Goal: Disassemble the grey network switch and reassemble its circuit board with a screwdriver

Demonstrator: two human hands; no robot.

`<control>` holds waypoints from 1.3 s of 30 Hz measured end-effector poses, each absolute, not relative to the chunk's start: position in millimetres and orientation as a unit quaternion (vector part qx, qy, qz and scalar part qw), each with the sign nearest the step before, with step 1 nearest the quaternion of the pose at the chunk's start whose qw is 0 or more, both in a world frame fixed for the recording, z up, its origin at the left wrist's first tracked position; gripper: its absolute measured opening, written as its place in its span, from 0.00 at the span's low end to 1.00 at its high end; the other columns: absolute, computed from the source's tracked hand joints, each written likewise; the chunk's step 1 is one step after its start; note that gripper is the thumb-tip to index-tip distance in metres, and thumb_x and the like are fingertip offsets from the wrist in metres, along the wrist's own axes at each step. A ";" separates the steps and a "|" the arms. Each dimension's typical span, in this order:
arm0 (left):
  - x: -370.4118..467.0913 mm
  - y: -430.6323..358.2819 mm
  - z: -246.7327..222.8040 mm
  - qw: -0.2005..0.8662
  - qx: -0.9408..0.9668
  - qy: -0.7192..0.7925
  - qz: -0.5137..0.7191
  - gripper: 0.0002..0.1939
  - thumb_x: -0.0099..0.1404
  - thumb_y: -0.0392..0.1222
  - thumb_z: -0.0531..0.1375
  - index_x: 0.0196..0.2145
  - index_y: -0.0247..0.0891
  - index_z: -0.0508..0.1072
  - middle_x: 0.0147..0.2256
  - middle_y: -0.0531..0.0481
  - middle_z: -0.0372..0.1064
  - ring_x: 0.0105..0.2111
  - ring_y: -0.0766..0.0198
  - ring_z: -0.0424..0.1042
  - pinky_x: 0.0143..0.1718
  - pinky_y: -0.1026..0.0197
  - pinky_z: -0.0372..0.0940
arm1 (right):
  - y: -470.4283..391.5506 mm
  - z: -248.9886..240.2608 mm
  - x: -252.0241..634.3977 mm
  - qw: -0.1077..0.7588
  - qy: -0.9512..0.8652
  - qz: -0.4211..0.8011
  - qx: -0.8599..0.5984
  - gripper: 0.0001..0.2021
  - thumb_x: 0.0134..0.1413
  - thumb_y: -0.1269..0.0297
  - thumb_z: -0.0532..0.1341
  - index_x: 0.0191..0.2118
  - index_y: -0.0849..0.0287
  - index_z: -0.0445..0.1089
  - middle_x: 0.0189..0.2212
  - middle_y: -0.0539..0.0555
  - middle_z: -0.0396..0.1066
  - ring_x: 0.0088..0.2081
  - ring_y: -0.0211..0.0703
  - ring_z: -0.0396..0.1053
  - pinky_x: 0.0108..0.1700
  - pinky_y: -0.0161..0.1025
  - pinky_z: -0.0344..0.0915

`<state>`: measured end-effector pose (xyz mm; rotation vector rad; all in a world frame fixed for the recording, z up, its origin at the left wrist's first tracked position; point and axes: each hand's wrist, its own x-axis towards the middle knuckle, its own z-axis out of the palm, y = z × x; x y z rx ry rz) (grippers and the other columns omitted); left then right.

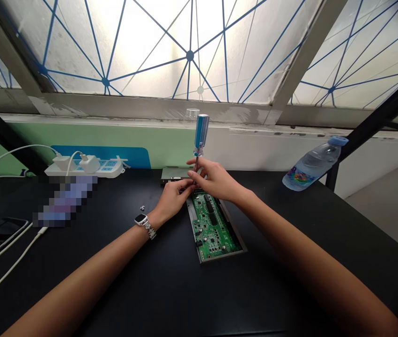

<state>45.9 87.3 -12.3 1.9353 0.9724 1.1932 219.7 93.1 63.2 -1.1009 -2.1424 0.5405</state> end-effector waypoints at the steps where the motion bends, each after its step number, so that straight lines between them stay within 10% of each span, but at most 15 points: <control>1: 46.3 86.8 -12.8 0.327 0.736 0.375 0.459 0.14 0.72 0.46 0.60 0.46 0.38 0.83 0.45 0.46 0.83 0.44 0.52 0.80 0.47 0.56 0.71 | 92.4 65.3 218.8 0.353 -0.806 0.204 -0.429 0.11 0.65 0.55 0.61 0.44 0.57 0.68 0.39 0.54 0.76 0.28 0.40 0.70 0.34 0.41 0.66; 9: 48.1 81.8 -10.1 0.347 0.715 0.380 0.473 0.12 0.71 0.44 0.61 0.47 0.38 0.81 0.44 0.46 0.83 0.47 0.52 0.81 0.53 0.53 0.72 | 87.1 79.2 209.7 0.496 -0.732 0.086 -0.459 0.22 0.59 0.48 0.66 0.25 0.55 0.58 0.20 0.45 0.62 0.23 0.36 0.59 0.30 0.38 0.56; 25: 38.8 86.6 -20.4 0.179 0.810 0.401 0.389 0.18 0.64 0.27 0.58 0.49 0.37 0.77 0.49 0.42 0.77 0.45 0.55 0.78 0.48 0.53 0.72 | 92.6 78.3 215.1 0.492 -0.759 0.177 -0.388 0.16 0.64 0.47 0.63 0.35 0.55 0.68 0.25 0.46 0.63 0.23 0.35 0.56 0.26 0.38 0.55; 39: 30.4 92.3 -19.3 0.194 0.842 0.377 0.334 0.13 0.73 0.34 0.55 0.49 0.37 0.78 0.46 0.42 0.78 0.46 0.53 0.75 0.51 0.51 0.69 | 100.2 77.4 218.9 0.479 -0.737 0.357 -0.317 0.19 0.60 0.43 0.66 0.37 0.54 0.67 0.27 0.45 0.64 0.20 0.32 0.65 0.19 0.34 0.64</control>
